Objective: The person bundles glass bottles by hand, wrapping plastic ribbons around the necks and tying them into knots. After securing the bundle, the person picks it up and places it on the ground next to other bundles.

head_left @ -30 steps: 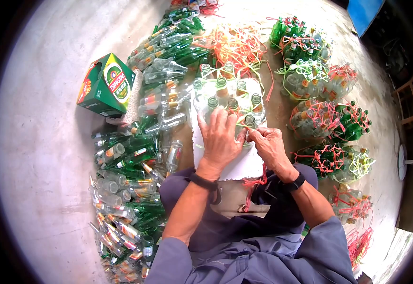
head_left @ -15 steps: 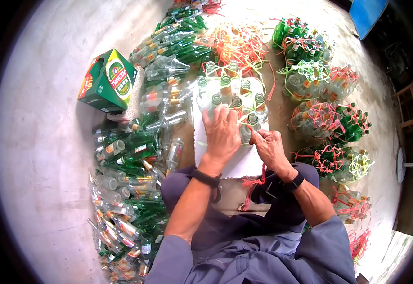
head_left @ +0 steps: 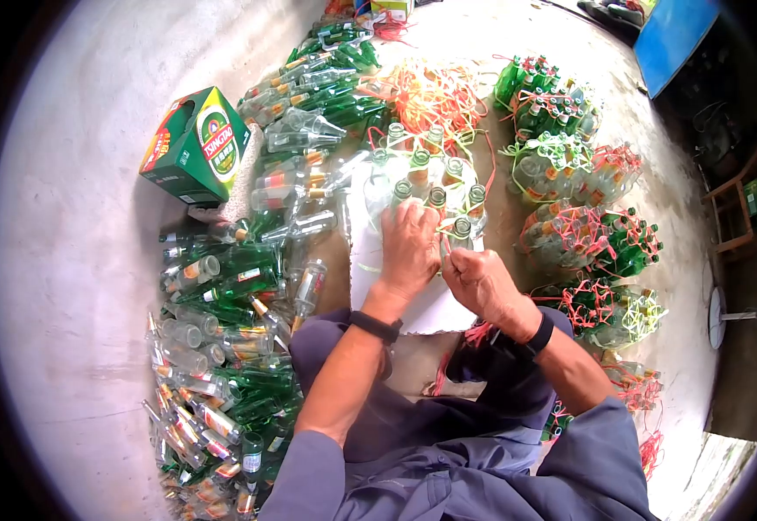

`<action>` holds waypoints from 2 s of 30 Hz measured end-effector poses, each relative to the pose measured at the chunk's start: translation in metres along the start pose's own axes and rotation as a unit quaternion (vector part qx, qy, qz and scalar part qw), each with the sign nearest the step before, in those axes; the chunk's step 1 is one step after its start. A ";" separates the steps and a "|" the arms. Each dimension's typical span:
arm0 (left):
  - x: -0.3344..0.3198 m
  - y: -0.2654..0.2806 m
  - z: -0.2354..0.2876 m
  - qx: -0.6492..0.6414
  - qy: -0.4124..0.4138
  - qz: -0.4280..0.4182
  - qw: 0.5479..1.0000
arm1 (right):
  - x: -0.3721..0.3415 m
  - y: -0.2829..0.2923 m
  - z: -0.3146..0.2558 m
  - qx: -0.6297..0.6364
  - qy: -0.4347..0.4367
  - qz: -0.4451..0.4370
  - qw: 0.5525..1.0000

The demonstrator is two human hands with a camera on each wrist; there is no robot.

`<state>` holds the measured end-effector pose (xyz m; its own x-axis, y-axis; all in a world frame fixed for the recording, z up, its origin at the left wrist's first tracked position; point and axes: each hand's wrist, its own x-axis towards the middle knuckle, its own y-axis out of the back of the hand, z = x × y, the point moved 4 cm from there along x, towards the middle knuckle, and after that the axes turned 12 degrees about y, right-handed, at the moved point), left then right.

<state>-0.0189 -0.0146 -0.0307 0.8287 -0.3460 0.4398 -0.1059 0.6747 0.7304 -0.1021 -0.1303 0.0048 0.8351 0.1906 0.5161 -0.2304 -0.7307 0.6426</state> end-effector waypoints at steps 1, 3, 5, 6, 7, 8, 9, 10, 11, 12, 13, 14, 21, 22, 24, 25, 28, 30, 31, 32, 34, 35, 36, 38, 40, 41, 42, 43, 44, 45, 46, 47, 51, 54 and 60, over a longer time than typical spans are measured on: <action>0.000 0.002 -0.001 -0.002 0.000 0.003 1.000 | 0.010 0.003 -0.002 -0.016 0.018 -0.033 0.999; 0.001 0.008 0.002 0.001 -0.046 0.007 0.999 | 0.028 0.011 -0.005 -0.015 0.027 -0.043 0.999; 0.001 0.012 0.002 -0.013 -0.045 -0.001 0.999 | 0.042 0.014 0.002 -0.020 0.023 -0.055 0.998; 0.000 0.012 0.002 -0.026 -0.044 -0.013 0.999 | 0.049 0.016 0.005 0.010 0.004 -0.055 0.998; 0.000 0.010 0.000 -0.028 -0.042 -0.011 0.999 | 0.054 0.016 0.008 0.004 0.015 -0.050 0.999; 0.001 0.005 -0.003 -0.016 -0.047 -0.006 0.999 | 0.059 0.015 0.012 -0.002 0.027 -0.045 0.999; 0.002 0.005 -0.004 -0.004 -0.052 -0.002 0.999 | 0.065 0.017 0.013 -0.003 0.028 -0.047 0.999; 0.002 0.004 -0.004 -0.004 -0.051 -0.002 0.999 | 0.071 0.018 0.016 0.001 -0.001 -0.075 0.997; 0.003 0.004 -0.005 -0.032 -0.035 0.011 0.999 | 0.075 0.018 0.020 0.005 -0.029 -0.102 0.994; 0.004 0.004 -0.005 -0.060 -0.018 0.023 0.998 | 0.078 0.017 0.025 0.005 -0.030 -0.103 0.994; 0.004 0.003 -0.003 -0.061 -0.018 0.023 0.998 | 0.080 0.016 0.030 0.012 -0.020 -0.106 0.994; 0.006 0.002 -0.003 -0.077 0.002 0.030 0.997 | 0.080 0.015 0.035 0.018 -0.010 -0.109 0.994; 0.011 0.004 0.002 -0.024 0.047 0.065 0.997 | 0.094 0.019 0.039 0.052 -0.033 -0.158 0.985; 0.012 0.003 0.002 -0.025 0.047 0.064 0.996 | 0.095 0.018 0.041 0.047 -0.019 -0.177 0.983; 0.013 0.002 0.001 -0.024 0.071 0.063 0.995 | 0.096 0.013 0.048 0.016 -0.006 -0.184 0.983; 0.013 0.000 0.001 -0.026 0.070 0.062 0.995 | 0.095 0.012 0.050 -0.015 0.006 -0.190 0.982; 0.012 -0.002 0.001 -0.054 0.082 0.078 0.992 | 0.090 0.016 0.048 -0.059 -0.013 -0.150 0.987; 0.012 -0.004 0.000 -0.045 0.096 0.082 0.991 | 0.085 0.015 0.053 -0.095 -0.024 -0.144 0.985; 0.013 -0.004 0.000 -0.046 0.096 0.081 0.991 | 0.084 0.016 0.056 -0.130 -0.034 -0.138 0.981; 0.012 -0.004 0.000 -0.055 0.093 0.086 0.990 | 0.083 0.017 0.058 -0.131 -0.035 -0.139 0.981; 0.011 -0.006 -0.002 -0.065 0.088 0.090 0.990 | 0.083 0.020 0.065 -0.155 -0.138 -0.159 0.965; 0.010 -0.007 -0.003 -0.074 0.092 0.077 0.990 | 0.083 0.021 0.063 -0.157 -0.139 -0.159 0.965; 0.011 -0.007 -0.003 -0.083 0.097 0.065 0.990 | 0.084 0.022 0.060 -0.174 -0.150 -0.149 0.962; 0.011 -0.005 -0.002 -0.088 0.107 0.066 0.988 | 0.085 0.022 0.059 -0.192 -0.163 -0.140 0.958; 0.011 -0.005 -0.002 -0.094 0.115 0.069 0.986 | 0.089 0.020 0.057 -0.250 -0.151 -0.161 0.943; 0.011 -0.005 -0.003 -0.100 0.114 0.064 0.986 | 0.090 0.021 0.056 -0.252 -0.152 -0.160 0.942; 0.010 -0.007 -0.004 -0.106 0.112 0.058 0.986 | 0.094 0.022 0.047 -0.257 -0.134 -0.165 0.943; 0.010 -0.009 -0.005 -0.107 0.112 0.057 0.986 | 0.097 0.021 0.041 -0.262 -0.117 -0.171 0.943; 0.009 -0.011 -0.006 -0.105 0.114 0.059 0.986 | 0.098 0.019 0.041 -0.262 -0.118 -0.171 0.942; 0.010 -0.011 -0.006 -0.102 0.115 0.062 0.986 | 0.100 0.016 0.041 -0.294 -0.104 -0.181 0.933; 0.009 -0.011 -0.006 -0.103 0.115 0.061 0.986 | 0.101 0.014 0.041 -0.326 -0.089 -0.192 0.922; 0.009 -0.011 -0.006 -0.100 0.116 0.065 0.986 | 0.101 0.013 0.042 -0.335 -0.075 -0.203 0.917; 0.007 -0.009 -0.004 -0.111 0.126 0.071 0.983 | 0.101 0.010 0.045 -0.356 -0.071 -0.204 0.909; 0.007 -0.005 -0.002 -0.114 0.132 0.064 0.983 | 0.101 0.014 0.040 -0.334 -0.071 -0.212 0.916; 0.011 0.007 0.007 -0.039 0.142 0.035 0.988 | 0.106 0.025 0.030 -0.355 -0.044 -0.200 0.912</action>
<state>-0.0145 -0.0183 -0.0166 0.9429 -0.1064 0.3155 -0.1353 0.7434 0.6551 -0.0041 -0.1480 0.0584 0.9528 0.2732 0.1325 -0.1381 0.0012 0.9904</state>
